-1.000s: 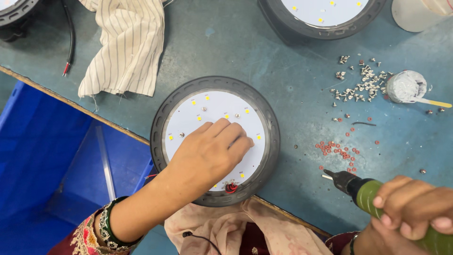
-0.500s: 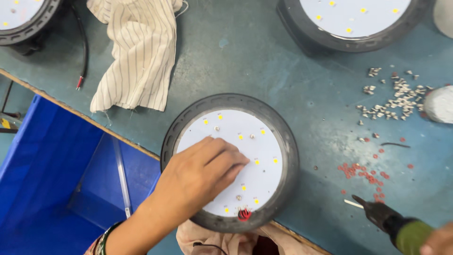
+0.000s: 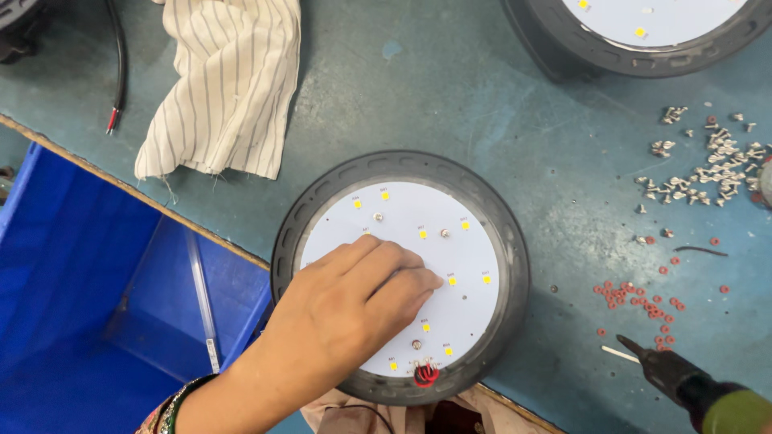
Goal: The person uses a green handheld tool to apply a substance to multiple points on a circular LED light panel. They then wipe the panel with a cloth and place a black plastic cover over it.
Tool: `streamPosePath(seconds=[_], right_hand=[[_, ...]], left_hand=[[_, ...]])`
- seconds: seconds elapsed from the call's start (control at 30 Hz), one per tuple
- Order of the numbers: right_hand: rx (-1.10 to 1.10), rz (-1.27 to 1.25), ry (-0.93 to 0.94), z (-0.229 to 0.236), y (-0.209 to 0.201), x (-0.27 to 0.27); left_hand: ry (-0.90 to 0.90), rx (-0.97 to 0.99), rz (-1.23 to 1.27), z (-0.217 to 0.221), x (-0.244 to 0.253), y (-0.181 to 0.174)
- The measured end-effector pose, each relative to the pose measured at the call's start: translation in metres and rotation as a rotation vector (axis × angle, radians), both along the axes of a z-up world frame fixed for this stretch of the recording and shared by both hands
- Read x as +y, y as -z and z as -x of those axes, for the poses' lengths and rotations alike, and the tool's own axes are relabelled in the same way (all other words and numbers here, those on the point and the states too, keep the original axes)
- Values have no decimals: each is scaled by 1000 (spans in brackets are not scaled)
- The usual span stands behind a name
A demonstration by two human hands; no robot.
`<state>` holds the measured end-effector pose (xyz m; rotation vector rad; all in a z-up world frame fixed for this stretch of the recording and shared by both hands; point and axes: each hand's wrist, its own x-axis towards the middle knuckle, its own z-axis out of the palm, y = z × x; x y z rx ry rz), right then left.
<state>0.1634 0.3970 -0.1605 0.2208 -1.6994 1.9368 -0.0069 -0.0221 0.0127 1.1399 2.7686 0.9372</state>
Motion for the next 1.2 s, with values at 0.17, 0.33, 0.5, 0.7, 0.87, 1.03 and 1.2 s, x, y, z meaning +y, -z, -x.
streamPosePath(seconds=[0.17,0.33,0.5,0.7,0.87,1.03,1.2], right_hand=[[16,-1,-5,2,-2,6],[29,-33,-15,5,0,9],[36,-62,-12,5,0,9],[27,-50,-17,11,-10,2],[7,64,9,15,-28,-26],[4,161,-61,27,-47,-34],[-45,150,-176,26,-50,-26]], left_hand=[[8,62,51,-7,2,-2],[-1,110,48,-11,7,1],[31,206,86,-10,21,10],[49,263,170,-11,25,12],[41,270,173,-11,24,12],[33,296,205,-12,28,13],[47,314,264,-13,32,10]])
